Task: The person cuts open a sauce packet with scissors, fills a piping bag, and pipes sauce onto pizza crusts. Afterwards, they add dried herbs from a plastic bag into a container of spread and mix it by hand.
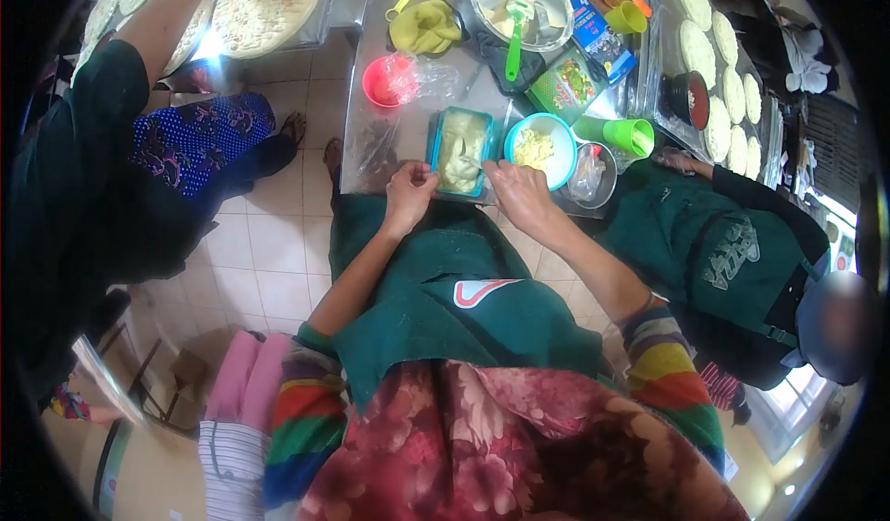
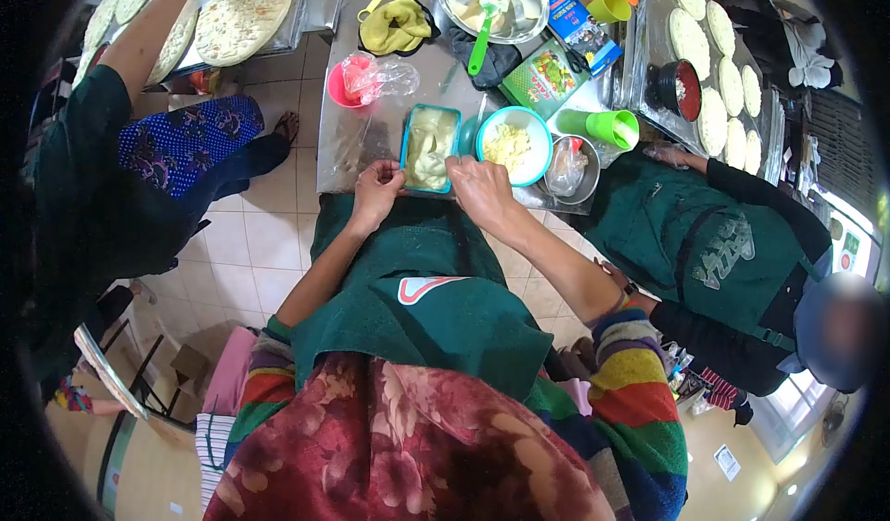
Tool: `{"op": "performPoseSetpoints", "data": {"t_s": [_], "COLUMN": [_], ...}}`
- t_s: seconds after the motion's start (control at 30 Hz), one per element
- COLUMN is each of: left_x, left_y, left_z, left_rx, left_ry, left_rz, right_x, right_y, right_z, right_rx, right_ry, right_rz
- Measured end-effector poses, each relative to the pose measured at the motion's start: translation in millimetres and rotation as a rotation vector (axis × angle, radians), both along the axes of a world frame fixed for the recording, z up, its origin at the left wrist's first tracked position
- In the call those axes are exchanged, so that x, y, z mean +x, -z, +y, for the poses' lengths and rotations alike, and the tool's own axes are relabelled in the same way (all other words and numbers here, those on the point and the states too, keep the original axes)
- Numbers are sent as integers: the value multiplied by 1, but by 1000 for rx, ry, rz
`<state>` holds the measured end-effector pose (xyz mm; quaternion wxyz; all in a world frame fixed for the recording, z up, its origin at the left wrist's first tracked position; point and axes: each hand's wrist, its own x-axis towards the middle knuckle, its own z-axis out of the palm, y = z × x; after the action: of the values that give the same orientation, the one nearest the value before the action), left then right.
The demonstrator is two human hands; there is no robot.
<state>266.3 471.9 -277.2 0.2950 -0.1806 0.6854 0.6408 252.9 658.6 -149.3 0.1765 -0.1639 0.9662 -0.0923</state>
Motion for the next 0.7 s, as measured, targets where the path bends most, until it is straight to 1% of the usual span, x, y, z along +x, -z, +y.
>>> {"op": "performPoseSetpoints", "data": {"t_s": [0.07, 0.17, 0.27, 0.37, 0.5, 0.57, 0.67, 0.7], "left_x": [-1, -4, -6, -5, -4, -6, -5, -7], "left_y": [0, -5, -3, -1, -3, -4, -6, -7], "left_z": [-1, -2, -2, -4, -4, -4, -5, -4], "left_rx": [31, 26, 37, 51, 35, 12, -10, -12], "left_ry": [-1, 33, 18, 12, 27, 41, 54, 57], "left_rz": [18, 20, 31, 35, 51, 51, 53, 60], "right_x": [8, 21, 1, -2, 18, 4, -9, -5], "right_y": [-7, 15, 32, 18, 24, 36, 19, 16], "right_z": [-4, -4, 3, 2, -8, -3, 6, 7], "right_rx": [-43, -62, -90, -113, -107, -81, -100, -78], "right_ry": [19, 11, 67, 97, -99, -44, 32, -15], "right_rz": [-12, -7, 9, 14, 5, 45, 91, 57]}}
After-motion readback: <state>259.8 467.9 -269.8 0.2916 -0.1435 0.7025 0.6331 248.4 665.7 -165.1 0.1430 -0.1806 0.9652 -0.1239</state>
